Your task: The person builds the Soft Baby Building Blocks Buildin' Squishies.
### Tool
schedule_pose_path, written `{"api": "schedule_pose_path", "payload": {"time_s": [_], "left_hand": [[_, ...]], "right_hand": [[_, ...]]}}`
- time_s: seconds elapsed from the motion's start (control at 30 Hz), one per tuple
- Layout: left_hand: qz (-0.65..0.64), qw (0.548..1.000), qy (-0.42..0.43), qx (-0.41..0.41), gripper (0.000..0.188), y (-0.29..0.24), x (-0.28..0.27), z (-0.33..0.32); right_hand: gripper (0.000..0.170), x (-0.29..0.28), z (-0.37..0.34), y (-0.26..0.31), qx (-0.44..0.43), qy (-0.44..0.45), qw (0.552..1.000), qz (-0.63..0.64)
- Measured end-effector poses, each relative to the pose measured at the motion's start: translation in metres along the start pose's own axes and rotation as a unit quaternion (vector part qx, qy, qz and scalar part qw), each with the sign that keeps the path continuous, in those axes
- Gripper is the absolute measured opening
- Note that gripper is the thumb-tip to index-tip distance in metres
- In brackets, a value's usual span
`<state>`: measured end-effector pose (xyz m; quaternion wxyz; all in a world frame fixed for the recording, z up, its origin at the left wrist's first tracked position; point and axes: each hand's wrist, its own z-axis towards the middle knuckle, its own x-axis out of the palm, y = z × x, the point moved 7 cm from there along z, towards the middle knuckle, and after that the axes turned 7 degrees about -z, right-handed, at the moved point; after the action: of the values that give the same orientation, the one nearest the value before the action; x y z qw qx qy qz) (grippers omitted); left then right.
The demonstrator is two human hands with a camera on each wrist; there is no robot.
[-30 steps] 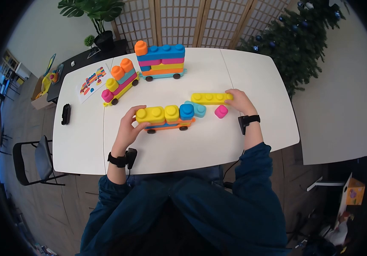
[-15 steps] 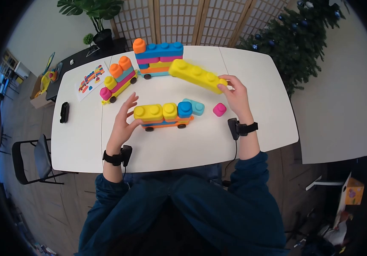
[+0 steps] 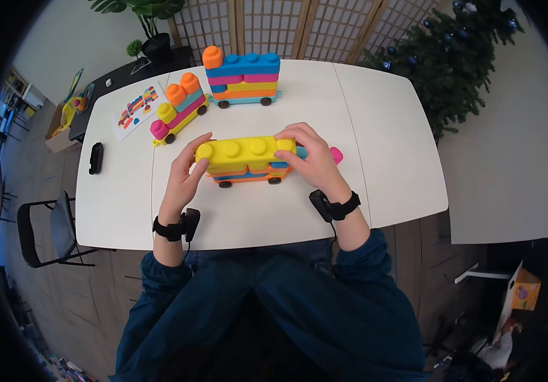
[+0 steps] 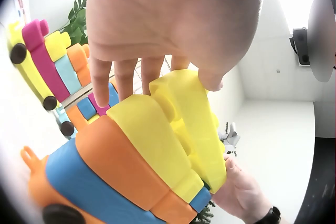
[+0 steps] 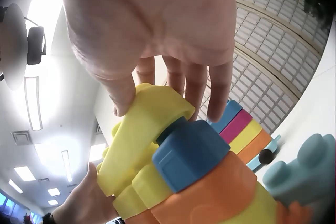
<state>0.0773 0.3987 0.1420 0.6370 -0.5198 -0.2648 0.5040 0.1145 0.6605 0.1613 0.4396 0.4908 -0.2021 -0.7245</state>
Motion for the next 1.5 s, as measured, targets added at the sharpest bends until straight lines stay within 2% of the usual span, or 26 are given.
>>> {"api": "schedule_pose_path", "payload": {"time_s": [0.17, 0.7, 0.8, 0.87, 0.9, 0.97, 1.0, 1.07, 1.2, 1.3, 1.37, 1.4, 1.47, 1.5], "left_hand": [[-0.005, 1.0, -0.008, -0.02, 0.039, 0.007, 0.0, 0.003], [-0.015, 0.998, 0.021, -0.06, 0.039, 0.017, 0.001, 0.002], [0.025, 0.999, 0.008, -0.024, 0.043, 0.006, -0.001, 0.004], [0.02, 1.0, -0.003, -0.01, 0.045, 0.005, -0.002, 0.003], [0.013, 1.0, -0.011, 0.003, 0.048, 0.004, -0.003, 0.002], [0.018, 1.0, -0.004, 0.008, 0.05, 0.004, -0.001, 0.002], [0.024, 1.0, 0.001, 0.015, 0.051, 0.003, 0.0, 0.003], [0.042, 0.999, 0.004, 0.01, 0.05, 0.002, 0.0, 0.004], [0.051, 0.999, 0.004, 0.004, 0.046, 0.007, 0.001, 0.004], [0.034, 0.999, 0.006, 0.004, 0.045, 0.006, 0.0, 0.005], [0.038, 0.999, 0.006, 0.0, 0.045, 0.008, 0.0, 0.005], [0.042, 0.999, 0.007, -0.004, 0.046, 0.01, 0.0, 0.006], [0.042, 0.999, 0.007, -0.006, 0.046, 0.011, 0.0, 0.005], [0.043, 0.999, 0.007, -0.008, 0.047, 0.011, 0.0, 0.006]], "right_hand": [[0.026, 0.009, -0.001, -0.012, 0.036, 0.009, 0.998, 0.054], [0.025, 0.019, -0.008, -0.025, 0.065, 0.007, 0.994, 0.089], [0.028, 0.004, -0.004, -0.018, 0.031, 0.004, 0.994, 0.107], [0.033, -0.018, -0.004, -0.022, 0.103, -0.082, 0.986, 0.106], [0.033, -0.02, -0.004, -0.029, 0.104, -0.082, 0.986, 0.106], [0.033, -0.016, -0.005, -0.059, 0.164, -0.033, 0.98, -0.109], [0.033, -0.011, -0.01, -0.068, 0.163, -0.034, 0.98, -0.11], [0.041, 0.014, -0.017, -0.08, 0.116, 0.1, 0.939, -0.309], [0.046, 0.033, -0.02, -0.094, 0.177, 0.161, 0.919, -0.312], [0.046, 0.026, -0.014, -0.087, 0.158, 0.136, 0.926, -0.316], [0.043, -0.001, -0.001, -0.067, 0.109, 0.016, 0.928, -0.355], [0.043, -0.008, 0.005, -0.061, 0.109, 0.016, 0.928, -0.355], [0.041, -0.032, 0.017, -0.033, 0.038, -0.106, 0.939, -0.324], [0.039, -0.036, 0.022, -0.022, 0.012, -0.124, 0.954, -0.273]]}}
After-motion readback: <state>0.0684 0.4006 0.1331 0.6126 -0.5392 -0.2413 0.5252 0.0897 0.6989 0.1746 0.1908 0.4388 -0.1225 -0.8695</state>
